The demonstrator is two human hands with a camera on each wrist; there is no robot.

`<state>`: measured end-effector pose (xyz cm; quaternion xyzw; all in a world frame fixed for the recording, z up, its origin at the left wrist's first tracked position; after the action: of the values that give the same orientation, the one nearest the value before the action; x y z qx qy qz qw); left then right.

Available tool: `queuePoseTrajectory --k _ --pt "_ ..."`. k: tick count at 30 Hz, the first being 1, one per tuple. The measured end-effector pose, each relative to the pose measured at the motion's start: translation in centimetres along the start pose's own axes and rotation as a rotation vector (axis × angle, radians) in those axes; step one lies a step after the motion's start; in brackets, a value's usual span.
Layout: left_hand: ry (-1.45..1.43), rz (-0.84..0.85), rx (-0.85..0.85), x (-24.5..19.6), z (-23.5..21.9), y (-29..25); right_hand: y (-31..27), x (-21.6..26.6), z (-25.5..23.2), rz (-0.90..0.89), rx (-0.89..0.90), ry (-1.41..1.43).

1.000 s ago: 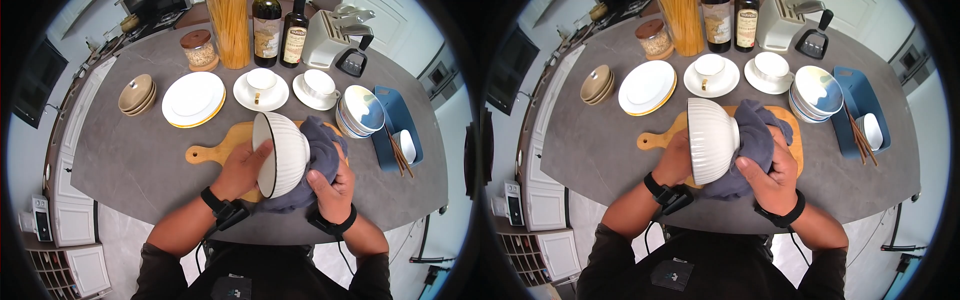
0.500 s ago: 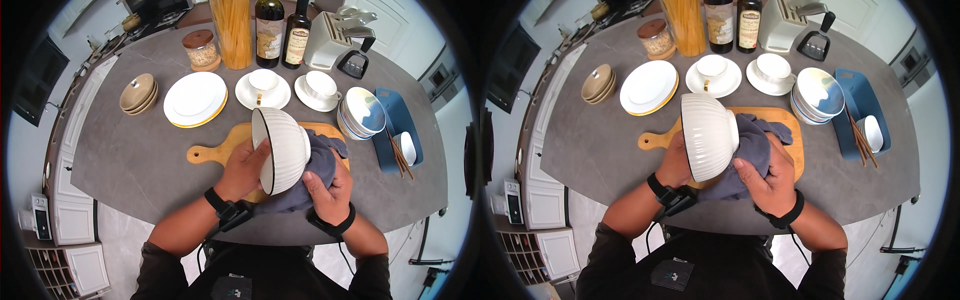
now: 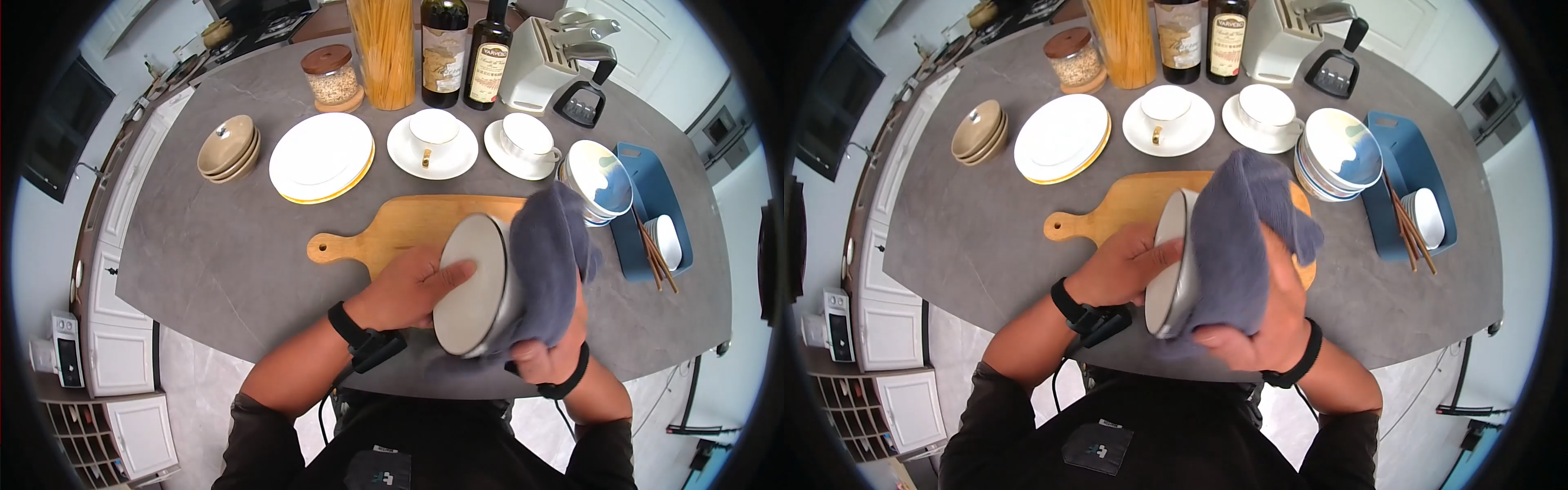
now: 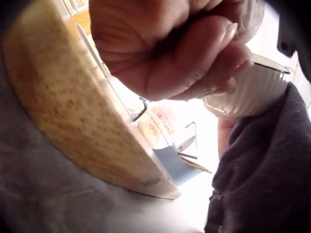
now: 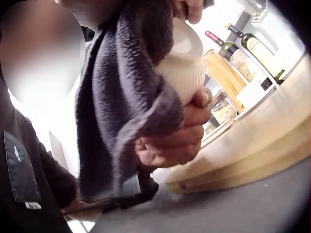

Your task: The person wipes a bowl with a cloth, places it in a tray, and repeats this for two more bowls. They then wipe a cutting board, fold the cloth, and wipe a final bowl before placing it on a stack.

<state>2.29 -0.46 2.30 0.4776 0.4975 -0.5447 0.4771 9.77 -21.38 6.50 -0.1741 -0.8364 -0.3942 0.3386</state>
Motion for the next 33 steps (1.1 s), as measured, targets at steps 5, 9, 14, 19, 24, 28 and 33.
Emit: queuePoseTrajectory --k 5,9,14,19,24,28,33 --pt "0.213 0.315 0.124 0.7 1.4 0.1 0.7 -1.0 -0.5 0.517 0.328 0.56" --pt "0.108 0.487 0.191 -1.0 2.8 -0.4 -1.4 -3.6 1.2 0.762 0.386 0.723" --pt "-0.144 0.249 0.213 3.5 1.6 0.6 -2.0 -4.7 1.8 0.62 0.252 0.53" --pt "-0.134 0.279 -0.029 3.1 0.4 1.2 0.0 -1.5 0.6 -0.072 0.116 -0.02" --pt "0.001 0.148 -0.052 2.7 0.3 1.0 0.8 1.1 0.9 -0.346 0.11 -0.32" --pt "0.116 0.204 -0.144 0.3 0.5 0.5 1.0 0.4 0.0 -0.207 0.081 -0.188" --pt "0.344 0.288 -0.088 0.3 0.2 0.5 1.7 -1.9 -0.4 -0.047 0.179 0.179"
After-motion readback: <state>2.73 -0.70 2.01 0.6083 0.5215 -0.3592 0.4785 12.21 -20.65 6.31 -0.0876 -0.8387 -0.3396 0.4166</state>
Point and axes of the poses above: each hand's wrist, its own y-axis towards the middle knuckle, its own z-axis out of the palm, x = y × z, the point moved 3 cm from there along y, towards the middle knuckle, and after that the axes turned 11 degrees about z, right-handed, at the moved point
